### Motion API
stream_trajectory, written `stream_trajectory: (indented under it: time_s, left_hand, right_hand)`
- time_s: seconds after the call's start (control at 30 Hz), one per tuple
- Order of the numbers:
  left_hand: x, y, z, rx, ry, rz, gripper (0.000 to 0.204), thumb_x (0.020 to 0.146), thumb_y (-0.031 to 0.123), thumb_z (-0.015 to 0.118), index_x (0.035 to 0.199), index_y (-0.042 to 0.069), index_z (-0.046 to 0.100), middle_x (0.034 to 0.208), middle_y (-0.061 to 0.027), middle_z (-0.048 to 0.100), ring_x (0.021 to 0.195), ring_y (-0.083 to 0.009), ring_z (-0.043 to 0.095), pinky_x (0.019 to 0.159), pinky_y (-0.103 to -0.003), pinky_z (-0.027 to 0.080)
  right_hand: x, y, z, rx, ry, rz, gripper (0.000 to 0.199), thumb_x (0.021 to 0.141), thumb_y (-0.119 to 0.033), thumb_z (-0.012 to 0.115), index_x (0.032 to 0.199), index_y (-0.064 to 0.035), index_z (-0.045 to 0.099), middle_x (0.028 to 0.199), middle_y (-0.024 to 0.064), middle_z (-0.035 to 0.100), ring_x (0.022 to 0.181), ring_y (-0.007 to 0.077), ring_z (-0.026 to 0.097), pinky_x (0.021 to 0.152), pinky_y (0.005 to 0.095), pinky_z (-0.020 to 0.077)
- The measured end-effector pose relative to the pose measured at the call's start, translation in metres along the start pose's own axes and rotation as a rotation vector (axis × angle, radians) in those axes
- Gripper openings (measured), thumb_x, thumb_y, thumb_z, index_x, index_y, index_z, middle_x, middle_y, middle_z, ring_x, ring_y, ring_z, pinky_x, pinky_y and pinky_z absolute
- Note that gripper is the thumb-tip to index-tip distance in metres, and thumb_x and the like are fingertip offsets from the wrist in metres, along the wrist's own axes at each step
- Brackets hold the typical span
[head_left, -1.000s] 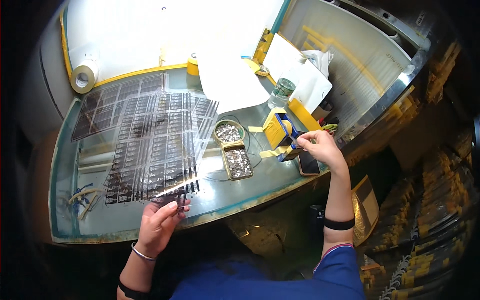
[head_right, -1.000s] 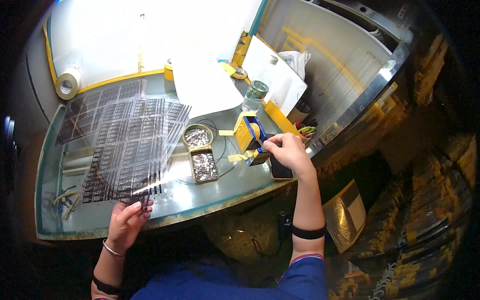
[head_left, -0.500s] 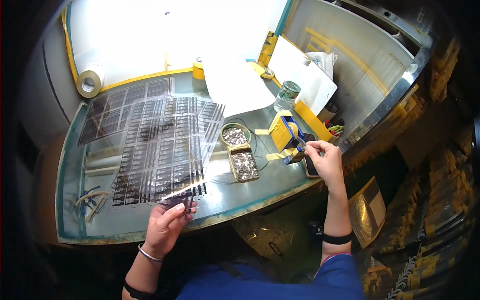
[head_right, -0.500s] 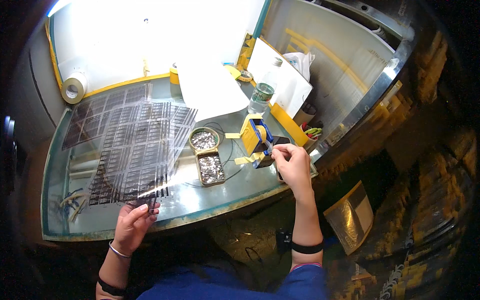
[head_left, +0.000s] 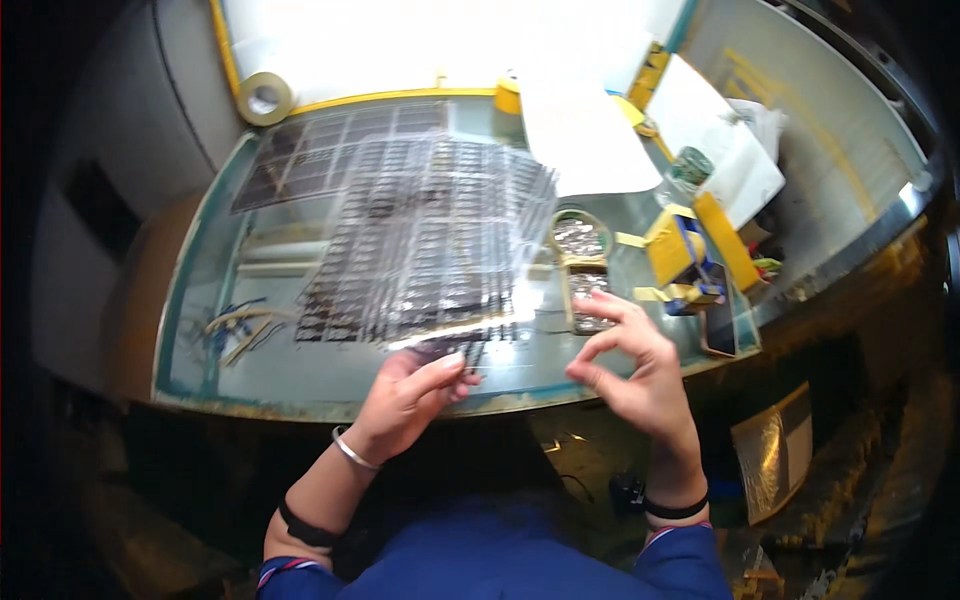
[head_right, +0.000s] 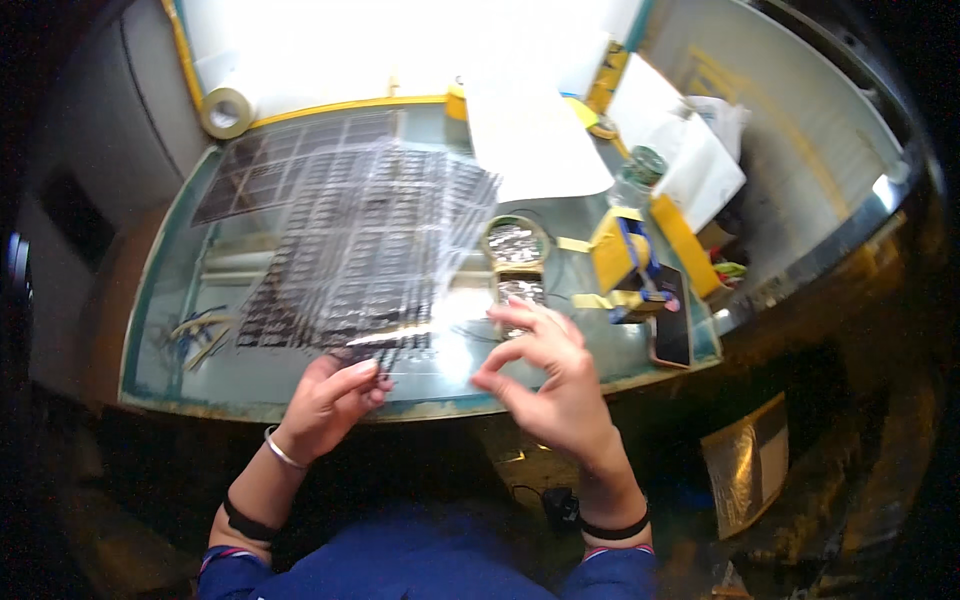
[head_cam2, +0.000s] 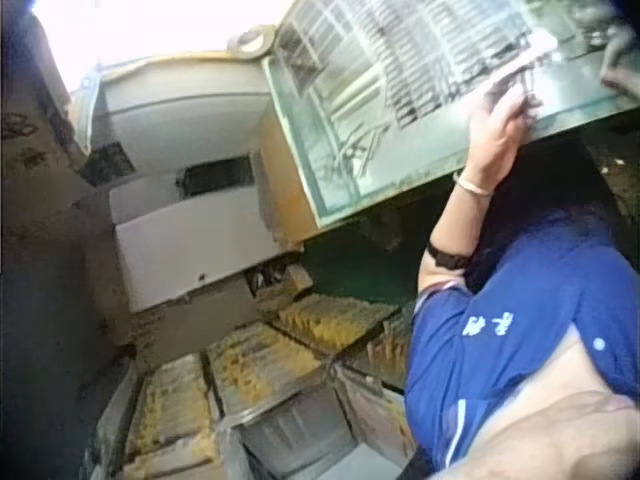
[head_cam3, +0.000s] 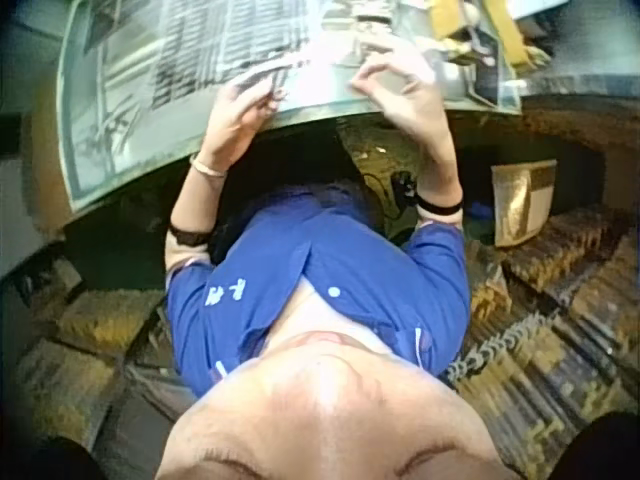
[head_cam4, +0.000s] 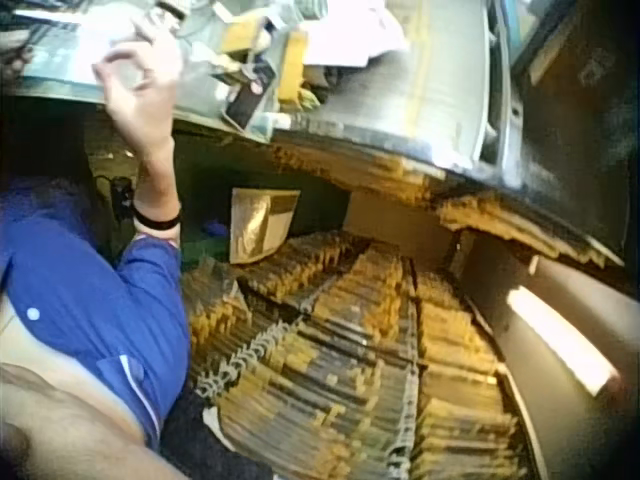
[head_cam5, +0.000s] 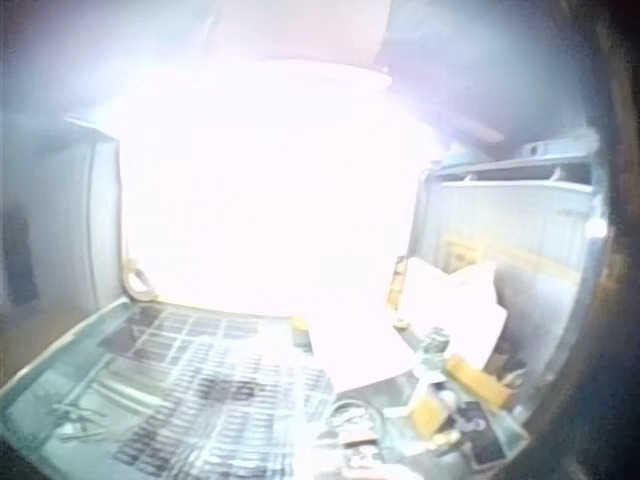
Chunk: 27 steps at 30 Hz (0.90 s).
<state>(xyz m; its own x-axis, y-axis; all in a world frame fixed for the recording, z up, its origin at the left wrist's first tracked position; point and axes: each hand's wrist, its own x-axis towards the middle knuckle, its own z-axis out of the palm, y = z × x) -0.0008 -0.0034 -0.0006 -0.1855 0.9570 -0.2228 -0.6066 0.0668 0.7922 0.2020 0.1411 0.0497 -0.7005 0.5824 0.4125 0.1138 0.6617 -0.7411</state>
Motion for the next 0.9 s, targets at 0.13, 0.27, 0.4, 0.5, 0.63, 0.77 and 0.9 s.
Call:
stream_trajectory:
  time_s: [0.13,0.27,0.4,0.5,0.63,0.77,0.9]
  left_hand:
    - [-0.001,-0.002,-0.001,-0.033,-0.024,0.031,0.015,0.089,0.012,0.054,0.097,0.000,0.057,0.085,-0.0082,0.061,0.075,-0.0113,0.057,0.069,-0.023,0.046]
    - [-0.003,-0.002,-0.001,-0.056,-0.039,0.040,0.017,0.091,0.013,0.054,0.099,0.000,0.058,0.086,-0.0076,0.062,0.075,-0.0096,0.055,0.070,-0.023,0.046]
    - [-0.002,-0.001,0.003,-0.056,-0.040,0.041,0.018,0.091,0.014,0.054,0.100,0.000,0.058,0.087,-0.0069,0.062,0.075,-0.0096,0.055,0.071,-0.022,0.046]
    - [-0.001,-0.001,0.001,-0.066,-0.053,0.044,0.018,0.091,0.014,0.054,0.100,0.000,0.059,0.087,-0.0063,0.062,0.075,-0.0096,0.055,0.071,-0.022,0.046]
    - [0.001,-0.003,-0.002,-0.060,-0.088,0.041,0.017,0.090,0.014,0.055,0.099,0.000,0.059,0.086,-0.0058,0.061,0.075,-0.0096,0.055,0.071,-0.022,0.046]
    - [0.001,-0.004,-0.002,-0.064,-0.077,0.042,0.016,0.090,0.013,0.055,0.098,0.000,0.059,0.086,-0.0059,0.062,0.075,-0.0095,0.056,0.071,-0.022,0.046]
    - [0.001,-0.004,-0.003,-0.066,-0.074,0.034,0.016,0.090,0.013,0.055,0.098,0.001,0.060,0.087,-0.0058,0.062,0.076,-0.0096,0.056,0.070,-0.022,0.047]
  right_hand:
    - [0.008,-0.014,0.033,-0.012,-0.215,-0.105,0.008,0.073,-0.013,0.071,0.077,-0.0107,0.065,0.127,0.0122,0.049,0.124,0.0338,0.036,0.102,0.0429,0.0228]
    - [0.014,-0.014,0.048,-0.028,-0.264,-0.106,0.006,0.079,-0.017,0.065,0.082,-0.0118,0.063,0.127,0.0109,0.046,0.125,0.0354,0.031,0.101,0.0457,0.0178]
    - [0.019,-0.014,0.049,-0.086,-0.321,-0.122,0.007,0.080,-0.016,0.065,0.083,-0.0103,0.061,0.127,0.0112,0.046,0.127,0.0356,0.028,0.102,0.0465,0.0169]
    - [0.024,-0.014,0.049,-0.117,-0.358,-0.135,0.008,0.080,-0.016,0.065,0.084,-0.0099,0.061,0.126,0.0115,0.047,0.127,0.0360,0.027,0.103,0.0467,0.0171]
    - [0.025,-0.015,0.046,-0.134,-0.379,-0.134,0.008,0.080,-0.016,0.065,0.084,-0.0100,0.061,0.126,0.0116,0.046,0.128,0.0364,0.026,0.102,0.0470,0.0175]
    - [0.026,-0.015,0.048,-0.141,-0.384,-0.134,0.008,0.079,-0.015,0.065,0.083,-0.0101,0.061,0.126,0.0115,0.046,0.128,0.0366,0.026,0.102,0.0470,0.0171]
    - [0.025,-0.016,0.049,-0.143,-0.385,-0.118,0.007,0.079,-0.014,0.065,0.082,-0.0104,0.061,0.126,0.0111,0.046,0.128,0.0366,0.026,0.102,0.0472,0.0164]
